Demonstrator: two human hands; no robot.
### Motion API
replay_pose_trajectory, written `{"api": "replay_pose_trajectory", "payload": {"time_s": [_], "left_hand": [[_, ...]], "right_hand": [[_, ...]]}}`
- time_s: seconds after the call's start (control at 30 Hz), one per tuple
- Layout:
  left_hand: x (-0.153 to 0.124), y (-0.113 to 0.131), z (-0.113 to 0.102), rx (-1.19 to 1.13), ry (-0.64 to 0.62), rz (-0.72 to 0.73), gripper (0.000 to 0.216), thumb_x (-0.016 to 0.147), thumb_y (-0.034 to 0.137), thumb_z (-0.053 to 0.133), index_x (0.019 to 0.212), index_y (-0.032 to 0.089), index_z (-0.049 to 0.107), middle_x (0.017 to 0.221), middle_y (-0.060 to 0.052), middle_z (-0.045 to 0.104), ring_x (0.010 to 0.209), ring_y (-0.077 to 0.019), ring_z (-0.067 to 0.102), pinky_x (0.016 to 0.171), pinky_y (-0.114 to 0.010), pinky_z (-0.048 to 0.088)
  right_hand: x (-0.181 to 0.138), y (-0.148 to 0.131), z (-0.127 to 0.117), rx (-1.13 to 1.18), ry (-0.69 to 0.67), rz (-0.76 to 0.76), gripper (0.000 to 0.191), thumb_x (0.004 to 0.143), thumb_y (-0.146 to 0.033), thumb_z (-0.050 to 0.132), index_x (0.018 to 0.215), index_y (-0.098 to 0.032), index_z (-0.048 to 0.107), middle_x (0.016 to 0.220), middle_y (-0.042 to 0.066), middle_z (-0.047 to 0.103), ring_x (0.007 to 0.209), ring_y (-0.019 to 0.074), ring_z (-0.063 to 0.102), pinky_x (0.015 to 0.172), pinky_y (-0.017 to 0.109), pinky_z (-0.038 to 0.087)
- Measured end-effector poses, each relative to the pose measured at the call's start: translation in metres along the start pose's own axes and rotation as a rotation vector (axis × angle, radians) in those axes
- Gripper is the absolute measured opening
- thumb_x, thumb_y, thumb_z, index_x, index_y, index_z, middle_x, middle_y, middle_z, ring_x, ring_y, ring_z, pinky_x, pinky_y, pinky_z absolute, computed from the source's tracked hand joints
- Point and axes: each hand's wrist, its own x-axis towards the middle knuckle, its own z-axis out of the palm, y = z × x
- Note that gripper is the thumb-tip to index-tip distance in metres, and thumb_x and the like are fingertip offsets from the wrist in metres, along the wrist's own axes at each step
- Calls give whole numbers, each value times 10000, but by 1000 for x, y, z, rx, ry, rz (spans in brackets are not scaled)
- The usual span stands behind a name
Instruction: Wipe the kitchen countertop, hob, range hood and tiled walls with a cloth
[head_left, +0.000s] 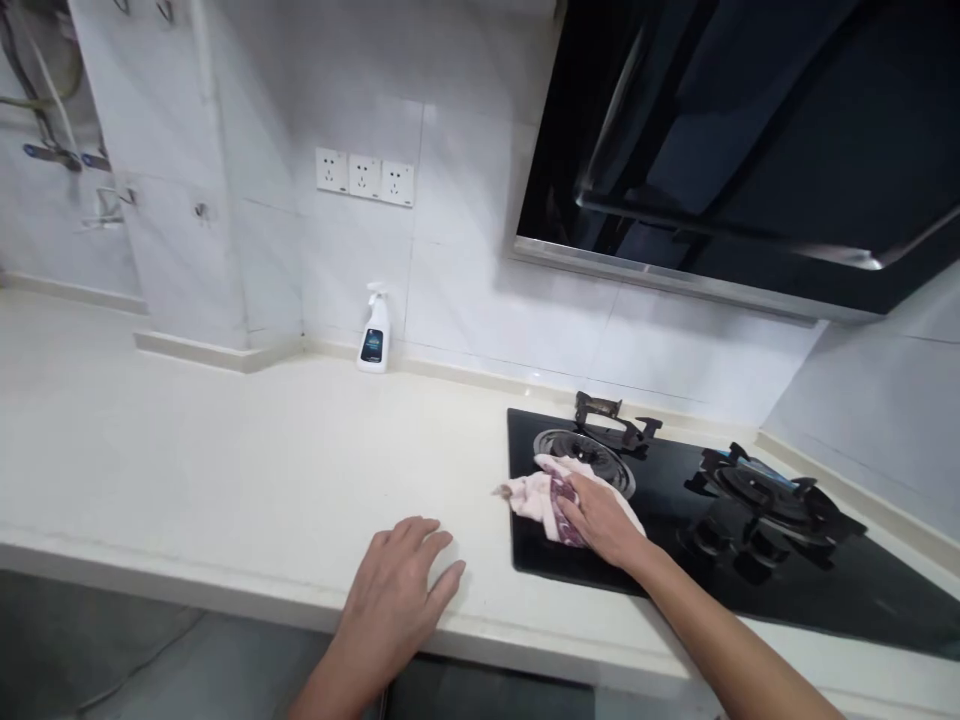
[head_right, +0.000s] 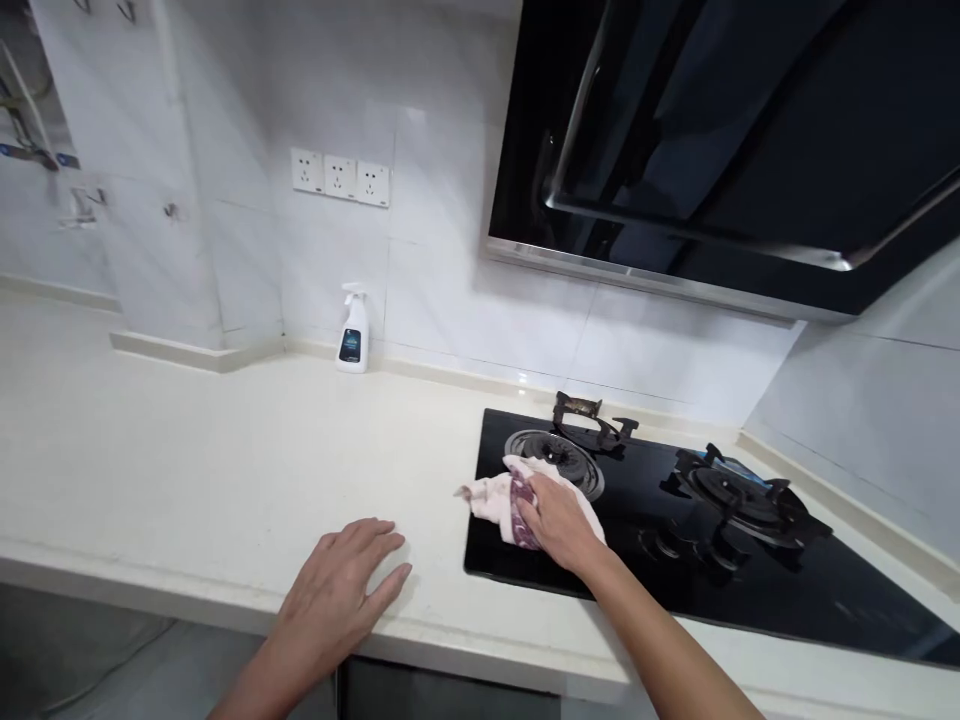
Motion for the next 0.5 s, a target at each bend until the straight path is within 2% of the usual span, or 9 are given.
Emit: {"api": "replay_pose_trajectory", "payload": {"time_s": [0.13,0.23,0.33,0.5], "left_hand": [[2,0,-4,7,-35,-15,241,1010,358,559,1147,239,718,1257,-71,724,1180,-283,674,913,-446,530],[3,-1,-4,2,-22,-8,242,1010,368,557,1140,247,720,1245,-65,729,1158,-268,682,896,-422,533],[3,-1,-1,11,25,14,234,1009,362,552,1128,249,718,1221,-61,732,1141,-261,684,883,-408,524],[4,-1,3,47,110,66,218,999,345,560,1129,241,701,1171,-59,729,1087,-254,686,851,-396,505]], "right_hand": [[-32,46,-5,-49,75,179,235,1034,-378,416,1035,-210,580,1046,99,672,1011,250,621,899,338,437],[-32,68,-10,-39,92,411,268,1039,-364,420,1099,-177,603,1056,131,670,1053,270,638,907,331,446],[-13,85,-19,-18,103,601,325,1046,-337,395,1168,-145,626,1084,157,662,1050,278,662,903,333,465],[44,114,-28,-7,103,729,504,1081,-313,203,1232,-110,639,1218,210,637,1108,286,666,936,354,492]]}}
